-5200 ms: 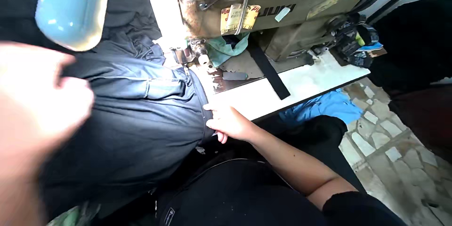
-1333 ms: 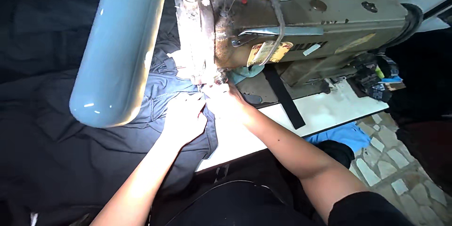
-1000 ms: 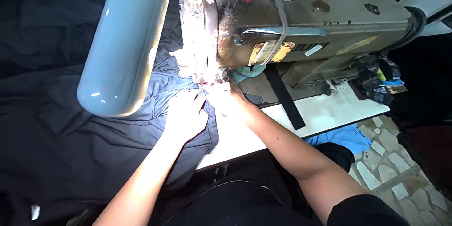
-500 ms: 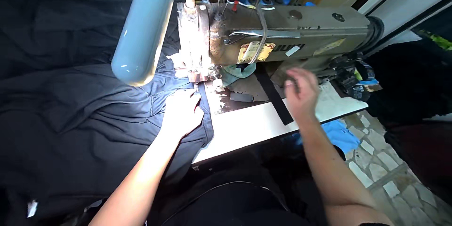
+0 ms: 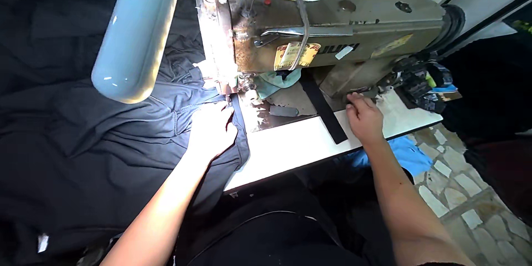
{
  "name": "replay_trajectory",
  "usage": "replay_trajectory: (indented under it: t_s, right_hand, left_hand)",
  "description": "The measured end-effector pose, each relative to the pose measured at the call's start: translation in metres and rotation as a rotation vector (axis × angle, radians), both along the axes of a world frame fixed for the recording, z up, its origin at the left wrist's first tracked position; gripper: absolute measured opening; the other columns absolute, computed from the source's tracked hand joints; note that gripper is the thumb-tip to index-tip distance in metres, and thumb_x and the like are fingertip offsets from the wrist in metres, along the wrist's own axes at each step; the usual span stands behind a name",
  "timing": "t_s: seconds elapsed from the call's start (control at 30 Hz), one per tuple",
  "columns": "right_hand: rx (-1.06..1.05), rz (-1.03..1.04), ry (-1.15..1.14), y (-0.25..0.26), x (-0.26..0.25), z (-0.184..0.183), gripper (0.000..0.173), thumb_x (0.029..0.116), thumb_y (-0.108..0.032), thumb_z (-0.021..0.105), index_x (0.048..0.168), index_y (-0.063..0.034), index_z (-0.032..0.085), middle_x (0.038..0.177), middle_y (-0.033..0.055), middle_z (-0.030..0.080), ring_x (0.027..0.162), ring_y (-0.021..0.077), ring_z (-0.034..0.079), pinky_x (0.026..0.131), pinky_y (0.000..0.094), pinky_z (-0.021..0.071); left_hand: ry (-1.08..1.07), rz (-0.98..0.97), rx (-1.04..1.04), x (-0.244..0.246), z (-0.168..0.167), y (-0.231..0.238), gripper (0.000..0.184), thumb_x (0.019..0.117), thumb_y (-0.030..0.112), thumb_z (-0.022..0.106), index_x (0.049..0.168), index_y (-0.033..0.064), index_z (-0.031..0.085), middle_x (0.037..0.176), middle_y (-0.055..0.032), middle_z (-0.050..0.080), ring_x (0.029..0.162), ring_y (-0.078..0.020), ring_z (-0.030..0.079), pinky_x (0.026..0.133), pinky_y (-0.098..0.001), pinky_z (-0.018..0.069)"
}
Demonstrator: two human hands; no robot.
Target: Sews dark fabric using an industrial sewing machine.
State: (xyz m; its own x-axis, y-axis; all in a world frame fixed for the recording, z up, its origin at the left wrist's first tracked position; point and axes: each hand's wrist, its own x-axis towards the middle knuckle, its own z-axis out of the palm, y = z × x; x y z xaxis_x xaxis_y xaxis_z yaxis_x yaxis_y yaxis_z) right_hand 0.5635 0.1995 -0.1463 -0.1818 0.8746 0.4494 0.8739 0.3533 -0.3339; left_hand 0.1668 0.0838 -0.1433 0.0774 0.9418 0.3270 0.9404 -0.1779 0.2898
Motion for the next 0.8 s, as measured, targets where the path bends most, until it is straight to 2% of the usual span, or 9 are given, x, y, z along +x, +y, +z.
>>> replay_trajectory:
  t_s: [0.07, 0.17, 0.27, 0.37, 0.47, 0.57, 0.6, 0.7, 0.8]
  right_hand:
    - [-0.028, -0.001, 0.0, 0.001, 0.002, 0.007, 0.036, 0.1032, -0.014, 0.048, 0.129, 0.0046, 0.066, 0.138, 0.0299, 0.059, 0.13, 0.0504, 0.055, 0.103, 0.0708, 0.0388]
    - [0.148, -0.002, 0.102, -0.007, -0.002, 0.024, 0.043, 0.1008, -0.016, 0.048, 0.136, 0.0063, 0.06, 0.15, 0.0299, 0.049, 0.145, 0.0485, 0.04, 0.118, 0.0629, 0.0314]
    - [0.303, 0.158, 0.199, -0.028, -0.042, 0.047, 0.041, 0.1001, -0.015, 0.046, 0.127, 0.0123, 0.059, 0.141, 0.0305, 0.055, 0.137, 0.0394, 0.051, 0.112, 0.0493, 0.0437]
    - [0.099, 0.425, 0.178, -0.056, -0.107, 0.059, 0.036, 0.0997, -0.016, 0.05, 0.122, 0.0084, 0.065, 0.134, 0.0247, 0.062, 0.13, 0.0352, 0.057, 0.11, 0.05, 0.0449]
    - [-0.065, 0.673, 0.091, -0.057, -0.166, 0.037, 0.029, 0.0925, -0.007, 0.061, 0.118, 0.0004, 0.073, 0.129, 0.0199, 0.067, 0.128, 0.0378, 0.059, 0.106, 0.0539, 0.0472]
    - [-0.238, 0.771, -0.08, -0.049, -0.198, 0.024, 0.037, 0.1017, -0.015, 0.054, 0.135, -0.005, 0.066, 0.143, 0.0182, 0.06, 0.139, 0.0376, 0.05, 0.112, 0.0549, 0.04]
    - [-0.255, 0.795, -0.092, -0.05, -0.202, 0.023, 0.037, 0.1016, -0.013, 0.054, 0.135, -0.0047, 0.067, 0.145, 0.0183, 0.059, 0.14, 0.038, 0.049, 0.114, 0.0554, 0.038]
    - [-0.164, 0.894, -0.047, -0.063, -0.198, 0.012, 0.03, 0.0969, -0.006, 0.054, 0.119, -0.0003, 0.074, 0.139, 0.0185, 0.064, 0.136, 0.0368, 0.054, 0.114, 0.0546, 0.0386]
    - [0.01, 0.945, 0.013, -0.088, -0.186, -0.001, 0.023, 0.0908, -0.005, 0.059, 0.104, -0.0021, 0.078, 0.122, 0.0165, 0.072, 0.119, 0.0336, 0.066, 0.104, 0.0513, 0.0487]
  left_hand:
    - [0.002, -0.007, 0.005, 0.0, -0.001, 0.0, 0.043, 0.0887, 0.02, 0.05, 0.119, 0.0006, 0.073, 0.133, -0.0208, 0.065, 0.122, -0.0423, 0.061, 0.097, -0.0637, 0.0447]
    - [0.001, -0.012, 0.009, 0.0, 0.0, -0.001, 0.043, 0.0885, 0.021, 0.05, 0.119, 0.0003, 0.073, 0.133, -0.0213, 0.065, 0.121, -0.043, 0.061, 0.097, -0.0638, 0.0451]
    - [0.003, -0.02, 0.028, 0.001, 0.0, -0.003, 0.045, 0.0875, 0.02, 0.051, 0.121, -0.0015, 0.072, 0.133, -0.0237, 0.064, 0.121, -0.0447, 0.061, 0.096, -0.0644, 0.0454]
    - [0.014, -0.067, 0.005, 0.011, 0.005, -0.024, 0.051, 0.09, 0.028, 0.047, 0.121, -0.0038, 0.071, 0.131, -0.0259, 0.064, 0.124, -0.0461, 0.059, 0.1, -0.0657, 0.0437]
    - [0.034, -0.114, 0.063, 0.032, 0.003, -0.062, 0.058, 0.0932, 0.047, 0.046, 0.105, -0.002, 0.076, 0.119, -0.0223, 0.071, 0.115, -0.0419, 0.066, 0.095, -0.0615, 0.0487]
    - [0.015, -0.123, 0.159, 0.046, -0.003, -0.08, 0.028, 0.0913, 0.021, 0.06, 0.091, -0.0026, 0.075, 0.107, -0.0199, 0.075, 0.107, -0.0414, 0.069, 0.09, -0.0574, 0.0535]
    - [-0.004, -0.116, 0.169, 0.049, -0.003, -0.081, 0.021, 0.0896, 0.014, 0.062, 0.087, -0.0028, 0.074, 0.103, -0.0195, 0.075, 0.103, -0.0404, 0.07, 0.085, -0.0558, 0.0548]
    - [-0.086, -0.083, 0.185, 0.055, -0.006, -0.086, 0.02, 0.0901, 0.012, 0.06, 0.084, -0.0035, 0.072, 0.099, -0.0202, 0.074, 0.094, -0.0392, 0.071, 0.077, -0.0521, 0.0546]
    - [-0.126, -0.046, 0.2, 0.058, -0.008, -0.089, 0.024, 0.0924, 0.013, 0.057, 0.083, -0.0037, 0.071, 0.097, -0.0203, 0.074, 0.089, -0.0378, 0.071, 0.076, -0.0498, 0.0544]
